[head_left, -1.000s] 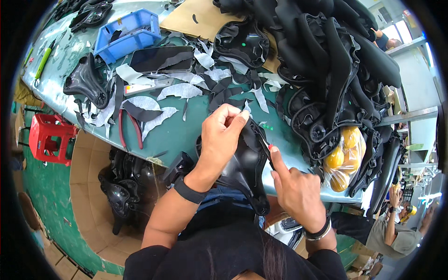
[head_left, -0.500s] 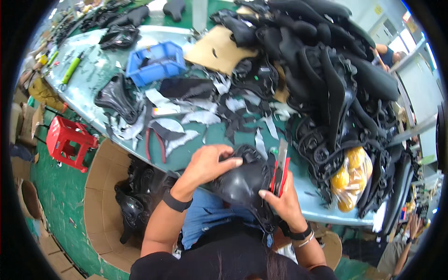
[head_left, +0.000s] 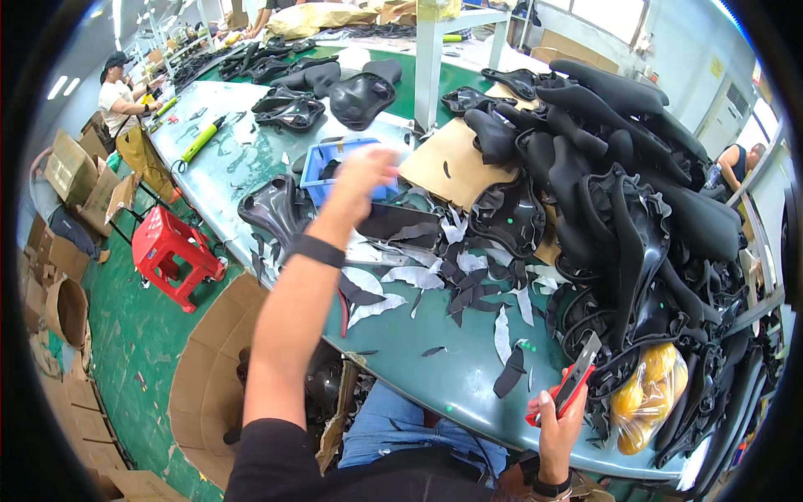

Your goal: Trimming excess material from bicycle saddles using a utility knife in a manufacturing facility.

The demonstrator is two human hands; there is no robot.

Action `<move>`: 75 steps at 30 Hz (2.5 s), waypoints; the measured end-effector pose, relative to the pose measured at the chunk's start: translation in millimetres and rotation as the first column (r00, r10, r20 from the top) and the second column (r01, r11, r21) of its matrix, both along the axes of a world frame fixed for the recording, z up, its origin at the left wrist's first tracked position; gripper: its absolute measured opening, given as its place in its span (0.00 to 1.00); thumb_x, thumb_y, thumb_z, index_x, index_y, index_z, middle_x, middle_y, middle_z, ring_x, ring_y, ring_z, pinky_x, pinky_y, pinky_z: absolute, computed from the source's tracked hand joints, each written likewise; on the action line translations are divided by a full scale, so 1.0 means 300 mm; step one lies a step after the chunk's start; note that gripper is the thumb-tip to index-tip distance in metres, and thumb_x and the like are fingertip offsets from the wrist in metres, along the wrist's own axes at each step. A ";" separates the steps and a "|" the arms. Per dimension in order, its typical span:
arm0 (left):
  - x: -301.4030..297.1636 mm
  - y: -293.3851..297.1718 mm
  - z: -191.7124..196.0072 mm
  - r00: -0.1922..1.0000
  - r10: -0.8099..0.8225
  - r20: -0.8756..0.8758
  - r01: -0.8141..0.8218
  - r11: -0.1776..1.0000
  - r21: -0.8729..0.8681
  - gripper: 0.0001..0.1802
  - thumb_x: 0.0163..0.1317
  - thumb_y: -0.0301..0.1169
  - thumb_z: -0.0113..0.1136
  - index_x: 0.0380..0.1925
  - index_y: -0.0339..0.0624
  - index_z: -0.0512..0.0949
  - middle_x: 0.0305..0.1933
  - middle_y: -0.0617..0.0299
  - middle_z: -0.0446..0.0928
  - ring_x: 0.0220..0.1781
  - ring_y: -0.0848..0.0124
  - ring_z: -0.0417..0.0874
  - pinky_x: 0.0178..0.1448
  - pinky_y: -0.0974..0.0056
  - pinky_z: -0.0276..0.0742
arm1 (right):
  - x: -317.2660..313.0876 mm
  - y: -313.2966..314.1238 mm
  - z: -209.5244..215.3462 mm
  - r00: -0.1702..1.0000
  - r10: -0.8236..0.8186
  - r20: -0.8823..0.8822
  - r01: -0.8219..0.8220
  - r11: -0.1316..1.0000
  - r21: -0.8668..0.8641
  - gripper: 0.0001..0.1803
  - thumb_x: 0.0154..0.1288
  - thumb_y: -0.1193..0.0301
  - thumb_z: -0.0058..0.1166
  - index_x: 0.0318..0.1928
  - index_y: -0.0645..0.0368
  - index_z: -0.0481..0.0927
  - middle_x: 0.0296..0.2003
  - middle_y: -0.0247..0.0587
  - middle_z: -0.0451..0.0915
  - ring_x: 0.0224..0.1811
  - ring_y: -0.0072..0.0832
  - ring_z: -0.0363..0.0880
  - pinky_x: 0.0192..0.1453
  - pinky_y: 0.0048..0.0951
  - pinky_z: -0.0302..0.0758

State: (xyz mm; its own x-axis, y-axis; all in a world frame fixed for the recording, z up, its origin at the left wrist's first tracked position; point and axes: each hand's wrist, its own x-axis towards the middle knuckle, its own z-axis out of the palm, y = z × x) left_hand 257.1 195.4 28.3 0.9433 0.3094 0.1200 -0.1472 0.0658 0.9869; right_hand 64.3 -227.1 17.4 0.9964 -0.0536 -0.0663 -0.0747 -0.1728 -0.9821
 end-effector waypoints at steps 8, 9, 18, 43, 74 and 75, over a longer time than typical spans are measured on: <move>0.222 -0.535 -0.178 0.932 0.162 -0.323 0.108 0.730 0.675 0.39 0.47 0.49 0.70 0.55 0.36 0.71 0.56 0.44 0.76 0.59 0.49 0.76 0.61 0.53 0.71 | -0.019 -0.025 -0.050 1.000 -0.013 0.017 0.014 0.999 -0.034 0.24 0.66 0.77 0.50 0.60 0.68 0.61 0.32 0.40 0.73 0.26 0.25 0.78 0.30 0.24 0.77; 0.209 -0.551 -0.142 0.911 0.168 -0.376 0.142 0.729 0.670 0.38 0.47 0.48 0.70 0.55 0.39 0.72 0.56 0.47 0.76 0.59 0.50 0.76 0.61 0.54 0.71 | -0.022 -0.031 -0.053 1.000 -0.020 0.019 0.021 0.999 -0.032 0.24 0.66 0.77 0.50 0.60 0.68 0.61 0.32 0.40 0.73 0.26 0.25 0.78 0.30 0.24 0.77; -0.150 -0.398 0.202 0.996 0.067 0.061 -0.091 0.722 0.686 0.31 0.41 0.38 0.71 0.46 0.38 0.73 0.40 0.47 0.79 0.43 0.54 0.83 0.51 0.58 0.77 | -0.056 -0.107 -0.113 0.997 -0.073 0.001 0.073 0.997 -0.005 0.22 0.67 0.76 0.51 0.59 0.67 0.63 0.32 0.39 0.74 0.25 0.23 0.78 0.28 0.23 0.77; -0.624 -0.552 -0.146 0.854 -0.504 -0.129 0.347 0.367 0.863 0.26 0.42 0.50 0.74 0.42 0.56 0.83 0.62 0.61 0.69 0.70 0.55 0.63 0.70 0.44 0.51 | -0.097 -0.024 0.036 0.913 0.403 0.063 -0.200 0.576 -0.793 0.27 0.68 0.68 0.52 0.67 0.48 0.67 0.27 0.46 0.73 0.22 0.44 0.76 0.25 0.44 0.72; -0.673 -0.758 -0.079 0.702 -0.708 -0.075 0.592 0.522 0.614 0.08 0.53 0.28 0.65 0.27 0.45 0.73 0.31 0.64 0.73 0.40 0.63 0.73 0.48 0.60 0.65 | -0.194 -0.082 -0.105 0.967 0.239 -0.091 -0.255 0.909 -0.330 0.50 0.55 0.64 0.69 0.70 0.61 0.51 0.66 0.60 0.62 0.67 0.52 0.65 0.68 0.41 0.66; -0.667 -0.741 -0.072 0.778 -0.629 -0.018 0.549 0.664 0.508 0.07 0.53 0.26 0.65 0.28 0.44 0.74 0.34 0.61 0.74 0.42 0.61 0.72 0.48 0.60 0.66 | -0.190 -0.097 -0.101 0.969 0.229 -0.090 -0.245 0.914 -0.323 0.50 0.55 0.64 0.69 0.70 0.61 0.51 0.66 0.60 0.62 0.67 0.52 0.65 0.68 0.41 0.66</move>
State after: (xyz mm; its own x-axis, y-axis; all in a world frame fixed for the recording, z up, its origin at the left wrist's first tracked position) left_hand 57.1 -26.8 6.8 0.8663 -0.4362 0.2433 -0.3816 -0.2638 0.8859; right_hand 7.3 -256.1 -12.9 0.9784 0.1565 -0.1348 -0.0382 -0.5042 -0.8627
